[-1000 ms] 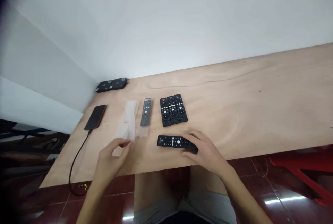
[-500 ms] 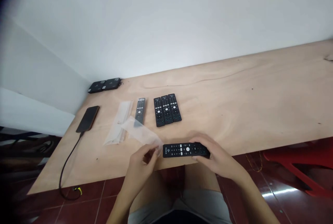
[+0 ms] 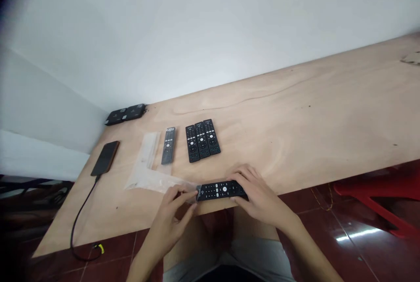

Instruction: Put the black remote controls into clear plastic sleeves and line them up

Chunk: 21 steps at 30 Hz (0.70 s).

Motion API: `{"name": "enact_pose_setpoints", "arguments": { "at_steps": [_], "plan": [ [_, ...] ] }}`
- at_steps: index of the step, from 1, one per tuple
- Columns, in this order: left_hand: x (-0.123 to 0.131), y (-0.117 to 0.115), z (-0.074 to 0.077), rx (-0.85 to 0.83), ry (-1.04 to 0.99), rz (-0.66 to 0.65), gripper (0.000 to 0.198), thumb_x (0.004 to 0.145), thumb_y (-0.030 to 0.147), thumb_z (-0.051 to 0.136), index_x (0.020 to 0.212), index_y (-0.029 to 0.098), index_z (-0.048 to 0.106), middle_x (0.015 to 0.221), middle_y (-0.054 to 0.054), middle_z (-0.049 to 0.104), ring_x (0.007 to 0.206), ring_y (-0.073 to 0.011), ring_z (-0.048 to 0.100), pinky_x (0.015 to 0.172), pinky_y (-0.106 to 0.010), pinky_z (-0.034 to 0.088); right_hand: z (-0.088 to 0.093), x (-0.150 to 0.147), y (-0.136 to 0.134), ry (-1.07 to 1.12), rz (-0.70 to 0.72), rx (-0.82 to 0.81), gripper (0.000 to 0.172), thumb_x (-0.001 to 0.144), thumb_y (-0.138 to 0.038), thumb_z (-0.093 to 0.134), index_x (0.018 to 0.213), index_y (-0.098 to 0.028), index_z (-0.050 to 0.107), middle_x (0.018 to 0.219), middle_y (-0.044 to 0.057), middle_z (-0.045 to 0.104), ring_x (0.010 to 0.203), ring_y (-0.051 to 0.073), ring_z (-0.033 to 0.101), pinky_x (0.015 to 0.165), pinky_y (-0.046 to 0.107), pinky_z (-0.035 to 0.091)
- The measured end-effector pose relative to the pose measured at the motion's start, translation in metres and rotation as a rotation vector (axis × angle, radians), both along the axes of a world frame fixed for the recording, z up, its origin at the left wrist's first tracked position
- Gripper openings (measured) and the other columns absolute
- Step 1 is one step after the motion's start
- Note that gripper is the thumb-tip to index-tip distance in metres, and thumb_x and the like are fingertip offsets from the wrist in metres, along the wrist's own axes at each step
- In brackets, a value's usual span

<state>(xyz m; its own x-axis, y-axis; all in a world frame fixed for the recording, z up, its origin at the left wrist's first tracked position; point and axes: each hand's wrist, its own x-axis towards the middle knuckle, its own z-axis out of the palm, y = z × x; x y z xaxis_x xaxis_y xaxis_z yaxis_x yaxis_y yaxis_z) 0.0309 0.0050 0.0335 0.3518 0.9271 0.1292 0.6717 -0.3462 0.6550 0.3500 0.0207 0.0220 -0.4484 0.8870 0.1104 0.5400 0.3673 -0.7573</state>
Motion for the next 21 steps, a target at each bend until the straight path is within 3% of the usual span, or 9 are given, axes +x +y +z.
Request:
{"name": "enact_pose_setpoints", "arguments": {
  "at_steps": [4, 6, 12, 17, 21],
  "plan": [
    [-0.016, 0.017, 0.007, 0.108, 0.165, -0.175, 0.027, 0.101, 0.016, 0.071, 0.125, 0.028, 0.073, 0.151, -0.009, 0.062, 0.145, -0.034, 0.052, 0.118, -0.06, 0.051, 0.001, -0.003, 0.0, -0.022, -0.011, -0.024, 0.045, 0.099, -0.019, 0.071, 0.142, -0.031, 0.061, 0.142, 0.009, 0.061, 0.136, 0.036, 0.052, 0.116, 0.055, 0.049],
    [-0.021, 0.027, 0.007, 0.127, 0.185, -0.24, 0.025, 0.101, 0.017, 0.074, 0.124, 0.027, 0.071, 0.154, -0.008, 0.063, 0.151, -0.0345, 0.046, 0.122, -0.061, 0.048, 0.001, -0.004, 0.0, -0.029, -0.016, -0.045, 0.042, 0.097, -0.02, 0.073, 0.137, -0.031, 0.063, 0.142, 0.009, 0.061, 0.137, 0.036, 0.05, 0.116, 0.055, 0.048],
    [-0.017, 0.04, -0.007, 0.156, 0.061, -0.291, 0.053, 0.101, 0.027, 0.078, 0.151, 0.031, 0.059, 0.136, -0.01, 0.072, 0.137, -0.0308, 0.06, 0.111, -0.052, 0.058, 0.005, -0.008, 0.002, 0.006, -0.021, -0.084, 0.042, 0.095, -0.018, 0.074, 0.133, -0.032, 0.065, 0.143, 0.007, 0.062, 0.139, 0.036, 0.048, 0.116, 0.053, 0.047],
    [-0.002, 0.037, -0.015, 0.139, -0.029, -0.273, 0.054, 0.102, 0.029, 0.078, 0.152, 0.03, 0.059, 0.132, -0.01, 0.073, 0.127, -0.0295, 0.064, 0.108, -0.05, 0.059, 0.004, -0.023, 0.01, 0.033, 0.007, -0.097, 0.044, 0.094, -0.015, 0.075, 0.133, -0.032, 0.065, 0.135, 0.005, 0.067, 0.132, 0.033, 0.053, 0.117, 0.053, 0.046],
    [-0.006, 0.035, -0.01, 0.088, -0.021, -0.241, 0.057, 0.099, 0.032, 0.081, 0.152, 0.031, 0.059, 0.137, -0.011, 0.072, 0.132, -0.0315, 0.063, 0.111, -0.053, 0.058, 0.002, -0.034, 0.016, 0.014, 0.001, -0.114, 0.046, 0.092, -0.017, 0.078, 0.133, -0.032, 0.067, 0.142, 0.007, 0.064, 0.136, 0.034, 0.053, 0.119, 0.055, 0.047]
  ]
}}
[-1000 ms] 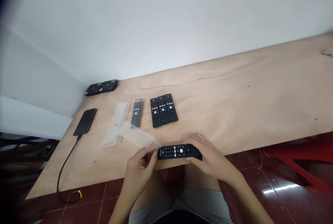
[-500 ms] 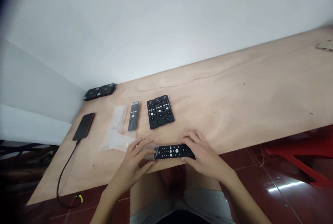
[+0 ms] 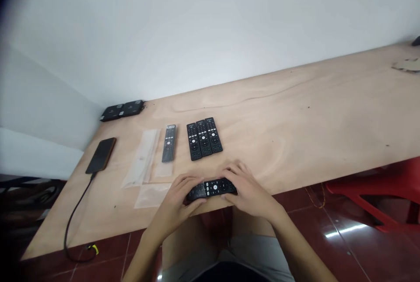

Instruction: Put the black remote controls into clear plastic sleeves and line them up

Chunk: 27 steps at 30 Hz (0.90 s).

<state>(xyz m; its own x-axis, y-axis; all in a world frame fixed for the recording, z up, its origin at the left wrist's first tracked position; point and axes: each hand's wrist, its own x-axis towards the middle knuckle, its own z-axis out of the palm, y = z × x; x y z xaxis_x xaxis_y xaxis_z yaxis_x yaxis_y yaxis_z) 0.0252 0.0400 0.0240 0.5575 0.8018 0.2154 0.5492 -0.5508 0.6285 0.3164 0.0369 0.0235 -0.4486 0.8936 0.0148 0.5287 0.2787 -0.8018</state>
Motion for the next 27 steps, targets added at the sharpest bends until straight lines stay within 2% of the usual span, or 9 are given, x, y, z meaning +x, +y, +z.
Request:
{"name": "enact_pose_setpoints", "arguments": {
  "at_steps": [3, 5, 9, 11, 14, 16, 20, 22, 27],
  "plan": [
    [-0.016, -0.003, 0.009, -0.033, 0.058, 0.025, 0.074, 0.093, 0.035, 0.088, 0.158, 0.033, 0.054, 0.15, -0.012, 0.064, 0.142, -0.0343, 0.057, 0.117, -0.057, 0.054, 0.0, 0.005, 0.002, 0.021, -0.027, 0.005, 0.062, 0.088, -0.024, 0.086, 0.145, -0.034, 0.063, 0.155, 0.008, 0.056, 0.147, 0.036, 0.049, 0.125, 0.056, 0.045],
    [-0.028, -0.005, 0.013, -0.049, 0.098, 0.056, 0.075, 0.094, 0.033, 0.087, 0.16, 0.034, 0.052, 0.153, -0.011, 0.062, 0.143, -0.034, 0.056, 0.119, -0.057, 0.053, 0.0, 0.014, 0.0, 0.05, -0.084, 0.011, 0.066, 0.092, -0.033, 0.085, 0.152, -0.035, 0.058, 0.158, 0.009, 0.054, 0.149, 0.035, 0.05, 0.127, 0.056, 0.044],
    [-0.039, -0.008, 0.012, -0.055, 0.115, 0.069, 0.066, 0.099, 0.028, 0.08, 0.158, 0.034, 0.053, 0.151, -0.01, 0.064, 0.142, -0.0322, 0.058, 0.118, -0.055, 0.054, -0.002, 0.025, -0.009, 0.082, -0.244, -0.048, 0.047, 0.109, -0.04, 0.062, 0.155, -0.032, 0.058, 0.13, 0.009, 0.074, 0.12, 0.03, 0.072, 0.112, 0.052, 0.059],
    [-0.035, -0.007, 0.009, -0.03, 0.095, 0.062, 0.062, 0.1, 0.025, 0.077, 0.156, 0.033, 0.053, 0.149, -0.01, 0.066, 0.14, -0.0316, 0.06, 0.118, -0.055, 0.054, -0.004, 0.024, -0.014, 0.074, -0.278, -0.064, 0.045, 0.11, -0.041, 0.057, 0.154, -0.032, 0.06, 0.133, 0.009, 0.076, 0.123, 0.031, 0.073, 0.114, 0.053, 0.058],
    [-0.025, -0.004, 0.006, 0.01, 0.092, 0.053, 0.059, 0.102, 0.02, 0.072, 0.156, 0.031, 0.053, 0.145, -0.01, 0.068, 0.137, -0.0312, 0.063, 0.117, -0.055, 0.055, -0.007, 0.017, -0.017, 0.093, -0.314, -0.043, 0.044, 0.111, -0.042, 0.056, 0.153, -0.032, 0.063, 0.153, 0.008, 0.07, 0.142, 0.033, 0.065, 0.126, 0.056, 0.049],
    [-0.021, -0.002, 0.006, 0.021, 0.112, 0.032, 0.06, 0.101, 0.02, 0.073, 0.157, 0.03, 0.052, 0.143, -0.01, 0.07, 0.136, -0.0318, 0.064, 0.116, -0.056, 0.055, -0.008, 0.012, -0.017, 0.123, -0.346, -0.037, 0.042, 0.111, -0.043, 0.056, 0.15, -0.031, 0.067, 0.156, 0.007, 0.069, 0.145, 0.033, 0.063, 0.127, 0.057, 0.048],
    [-0.014, 0.0, 0.003, 0.043, 0.15, 0.007, 0.065, 0.099, 0.023, 0.078, 0.157, 0.03, 0.052, 0.143, -0.01, 0.071, 0.134, -0.0333, 0.066, 0.115, -0.056, 0.057, -0.004, 0.001, -0.014, 0.159, -0.376, -0.121, 0.041, 0.11, -0.049, 0.058, 0.143, -0.03, 0.073, 0.147, 0.009, 0.075, 0.13, 0.034, 0.073, 0.108, 0.053, 0.063],
    [-0.006, 0.0, 0.001, 0.081, 0.142, 0.013, 0.064, 0.098, 0.024, 0.078, 0.156, 0.029, 0.053, 0.142, -0.011, 0.072, 0.132, -0.0334, 0.067, 0.114, -0.056, 0.057, -0.003, -0.01, -0.014, 0.193, -0.356, -0.172, 0.042, 0.11, -0.05, 0.057, 0.144, -0.03, 0.073, 0.143, 0.01, 0.077, 0.12, 0.033, 0.077, 0.101, 0.051, 0.066],
    [0.028, 0.001, 0.003, 0.113, 0.102, -0.044, 0.052, 0.101, 0.019, 0.072, 0.15, 0.025, 0.056, 0.141, -0.012, 0.073, 0.135, -0.032, 0.065, 0.114, -0.052, 0.056, -0.008, -0.042, -0.016, 0.356, -0.279, -0.224, 0.049, 0.109, -0.045, 0.061, 0.155, -0.03, 0.064, 0.138, 0.011, 0.078, 0.126, 0.03, 0.074, 0.113, 0.051, 0.059]
  ]
}}
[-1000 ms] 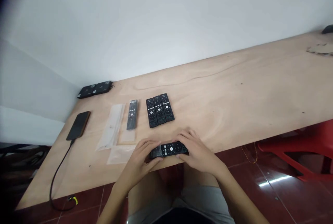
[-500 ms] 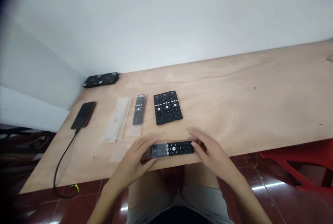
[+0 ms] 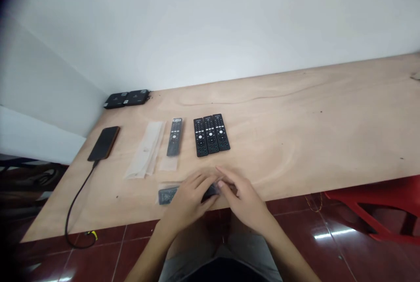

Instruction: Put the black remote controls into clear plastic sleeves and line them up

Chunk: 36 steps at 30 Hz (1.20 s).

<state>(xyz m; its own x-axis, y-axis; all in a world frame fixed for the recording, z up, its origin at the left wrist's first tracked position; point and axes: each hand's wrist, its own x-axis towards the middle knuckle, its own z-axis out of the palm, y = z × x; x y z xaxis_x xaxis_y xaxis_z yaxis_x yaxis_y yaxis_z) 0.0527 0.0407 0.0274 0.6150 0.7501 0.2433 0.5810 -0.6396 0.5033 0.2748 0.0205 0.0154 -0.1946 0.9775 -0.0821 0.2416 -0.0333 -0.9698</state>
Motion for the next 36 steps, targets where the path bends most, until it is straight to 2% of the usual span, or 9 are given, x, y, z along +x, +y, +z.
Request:
{"name": "enact_pose_setpoints", "arguments": {
  "at_steps": [3, 7, 11, 16, 19, 24, 30, 33, 36],
  "plan": [
    [0.011, 0.0, 0.004, -0.022, -0.004, -0.014, 0.053, 0.101, 0.019, 0.072, 0.151, 0.025, 0.055, 0.141, -0.012, 0.072, 0.134, -0.032, 0.065, 0.113, -0.053, 0.056, -0.006, -0.005, 0.002, 0.048, -0.021, -0.009, 0.054, 0.104, -0.041, 0.068, 0.156, -0.027, 0.062, 0.117, 0.009, 0.082, 0.106, 0.028, 0.078, 0.099, 0.048, 0.066],
    [0.0, -0.005, 0.002, -0.018, 0.015, 0.043, 0.06, 0.098, 0.025, 0.079, 0.153, 0.027, 0.056, 0.139, -0.013, 0.07, 0.131, -0.0359, 0.064, 0.109, -0.057, 0.058, -0.006, 0.018, 0.006, -0.05, -0.098, -0.017, 0.042, 0.099, -0.045, 0.073, 0.135, -0.024, 0.078, 0.101, 0.007, 0.083, 0.088, 0.027, 0.078, 0.079, 0.042, 0.068],
    [-0.009, -0.015, -0.005, -0.045, -0.03, 0.065, 0.041, 0.106, 0.02, 0.068, 0.145, 0.027, 0.063, 0.137, -0.012, 0.071, 0.129, -0.0312, 0.065, 0.107, -0.052, 0.06, -0.001, 0.055, 0.003, -0.154, -0.127, -0.049, 0.031, 0.094, -0.05, 0.079, 0.109, -0.024, 0.086, 0.096, 0.007, 0.085, 0.087, 0.029, 0.079, 0.075, 0.041, 0.066],
    [-0.002, -0.023, -0.008, -0.002, 0.016, -0.003, 0.04, 0.106, 0.011, 0.063, 0.141, 0.029, 0.069, 0.143, -0.01, 0.069, 0.136, -0.0323, 0.057, 0.111, -0.054, 0.059, 0.002, 0.086, -0.003, -0.269, 0.0, -0.055, 0.025, 0.096, -0.05, 0.079, 0.091, -0.026, 0.084, 0.086, 0.003, 0.079, 0.079, 0.026, 0.071, 0.07, 0.037, 0.058],
    [-0.005, -0.026, -0.008, 0.028, 0.082, 0.073, 0.051, 0.101, 0.003, 0.062, 0.139, 0.035, 0.072, 0.149, -0.011, 0.063, 0.129, -0.034, 0.058, 0.105, -0.06, 0.06, 0.007, 0.095, -0.002, -0.256, 0.14, -0.03, 0.022, 0.101, -0.047, 0.075, 0.094, -0.029, 0.085, 0.09, 0.004, 0.075, 0.082, 0.025, 0.068, 0.071, 0.036, 0.056],
    [-0.015, -0.029, -0.001, -0.06, 0.029, 0.102, 0.062, 0.1, -0.004, 0.05, 0.145, 0.036, 0.068, 0.148, -0.012, 0.059, 0.129, -0.0301, 0.061, 0.102, -0.053, 0.063, 0.02, 0.094, 0.002, -0.199, 0.377, 0.067, 0.023, 0.106, -0.046, 0.072, 0.096, -0.034, 0.088, 0.098, 0.007, 0.069, 0.102, 0.028, 0.067, 0.088, 0.042, 0.059],
    [-0.002, -0.029, 0.005, -0.083, -0.11, 0.349, 0.017, 0.108, 0.022, 0.062, 0.12, 0.026, 0.072, 0.137, -0.012, 0.064, 0.134, -0.0321, 0.06, 0.112, -0.055, 0.058, 0.028, 0.07, 0.003, -0.226, 0.533, 0.182, 0.009, 0.101, -0.039, 0.079, 0.099, -0.034, 0.086, 0.121, 0.007, 0.073, 0.129, 0.032, 0.061, 0.113, 0.051, 0.052],
    [0.002, -0.021, -0.005, -0.02, -0.144, 0.477, 0.009, 0.109, 0.024, 0.06, 0.112, 0.024, 0.069, 0.137, -0.013, 0.063, 0.133, -0.0311, 0.063, 0.112, -0.054, 0.057, 0.022, 0.064, 0.008, -0.166, 0.512, 0.143, 0.012, 0.105, -0.039, 0.074, 0.101, -0.032, 0.083, 0.123, 0.006, 0.074, 0.127, 0.031, 0.064, 0.112, 0.048, 0.054],
    [-0.005, -0.009, -0.014, 0.06, -0.106, 0.509, 0.013, 0.11, 0.023, 0.06, 0.119, 0.024, 0.068, 0.14, -0.013, 0.063, 0.138, -0.0317, 0.062, 0.115, -0.055, 0.056, 0.011, 0.064, 0.019, -0.111, 0.316, 0.122, 0.024, 0.109, -0.043, 0.065, 0.097, -0.028, 0.08, 0.114, 0.008, 0.077, 0.113, 0.03, 0.069, 0.101, 0.046, 0.059]
  ]
}}
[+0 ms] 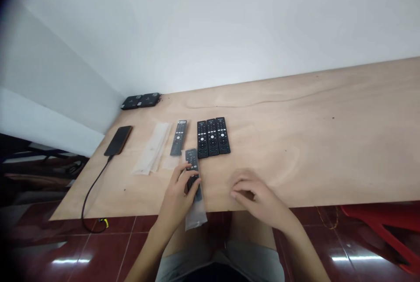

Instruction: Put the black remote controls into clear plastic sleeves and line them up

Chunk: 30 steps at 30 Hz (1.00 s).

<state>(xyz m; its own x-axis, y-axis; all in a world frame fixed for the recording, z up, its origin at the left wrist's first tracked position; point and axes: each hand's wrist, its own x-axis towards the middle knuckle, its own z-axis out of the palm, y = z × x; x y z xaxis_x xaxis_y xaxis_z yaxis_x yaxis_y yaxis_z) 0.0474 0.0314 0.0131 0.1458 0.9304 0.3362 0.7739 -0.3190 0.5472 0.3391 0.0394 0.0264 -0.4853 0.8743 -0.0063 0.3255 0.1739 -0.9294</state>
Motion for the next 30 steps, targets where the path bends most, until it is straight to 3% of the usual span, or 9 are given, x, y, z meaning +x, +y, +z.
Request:
{"name": "enact_pose_setpoints", "arguments": {
  "at_steps": [5, 13, 17, 21, 25, 30],
  "plan": [
    [-0.019, 0.031, -0.001, 0.104, 0.194, -0.017, 0.018, 0.11, 0.026, 0.059, 0.123, 0.022, 0.071, 0.136, -0.014, 0.073, 0.132, -0.0341, 0.066, 0.114, -0.06, 0.056, -0.012, 0.001, 0.018, 0.005, -0.171, 0.101, 0.033, 0.11, -0.044, 0.06, 0.089, -0.025, 0.076, 0.102, 0.009, 0.078, 0.1, 0.031, 0.071, 0.092, 0.048, 0.06],
    [-0.026, 0.106, 0.003, 0.087, 0.35, -0.007, 0.033, 0.112, 0.024, 0.048, 0.137, 0.018, 0.067, 0.143, -0.017, 0.071, 0.132, -0.0347, 0.068, 0.112, -0.057, 0.057, -0.017, -0.003, 0.014, -0.041, -0.208, 0.178, 0.032, 0.111, -0.041, 0.055, 0.087, -0.025, 0.072, 0.098, 0.009, 0.075, 0.097, 0.03, 0.068, 0.088, 0.046, 0.059],
    [-0.027, 0.13, 0.007, 0.081, 0.381, -0.031, 0.033, 0.11, 0.023, 0.049, 0.137, 0.018, 0.066, 0.14, -0.018, 0.072, 0.13, -0.0368, 0.067, 0.111, -0.058, 0.055, -0.016, -0.003, 0.014, -0.039, -0.212, 0.18, 0.031, 0.11, -0.037, 0.056, 0.085, -0.025, 0.07, 0.097, 0.008, 0.074, 0.098, 0.03, 0.068, 0.089, 0.045, 0.058],
    [-0.026, 0.138, 0.012, 0.087, 0.395, -0.065, 0.039, 0.107, 0.02, 0.05, 0.143, 0.016, 0.064, 0.139, -0.019, 0.072, 0.132, -0.0388, 0.065, 0.113, -0.061, 0.052, -0.014, -0.003, 0.015, -0.037, -0.214, 0.176, 0.03, 0.109, -0.033, 0.057, 0.084, -0.024, 0.069, 0.096, 0.007, 0.074, 0.097, 0.029, 0.068, 0.09, 0.045, 0.057],
    [-0.021, 0.138, 0.014, 0.079, 0.408, -0.161, 0.055, 0.101, 0.006, 0.044, 0.151, 0.02, 0.062, 0.154, -0.013, 0.067, 0.15, -0.0348, 0.053, 0.122, -0.058, 0.046, -0.016, -0.004, 0.015, -0.029, -0.202, 0.193, 0.026, 0.11, -0.032, 0.058, 0.089, -0.024, 0.072, 0.1, 0.008, 0.074, 0.1, 0.03, 0.068, 0.091, 0.045, 0.057],
    [-0.015, 0.121, 0.015, 0.053, 0.462, -0.301, 0.062, 0.095, -0.002, 0.047, 0.147, 0.023, 0.067, 0.156, -0.009, 0.067, 0.155, -0.0391, 0.046, 0.121, -0.065, 0.043, -0.018, -0.004, 0.011, -0.039, -0.188, 0.226, 0.023, 0.11, -0.028, 0.058, 0.092, -0.024, 0.072, 0.102, 0.007, 0.073, 0.101, 0.028, 0.067, 0.092, 0.044, 0.056]
  ]
}}
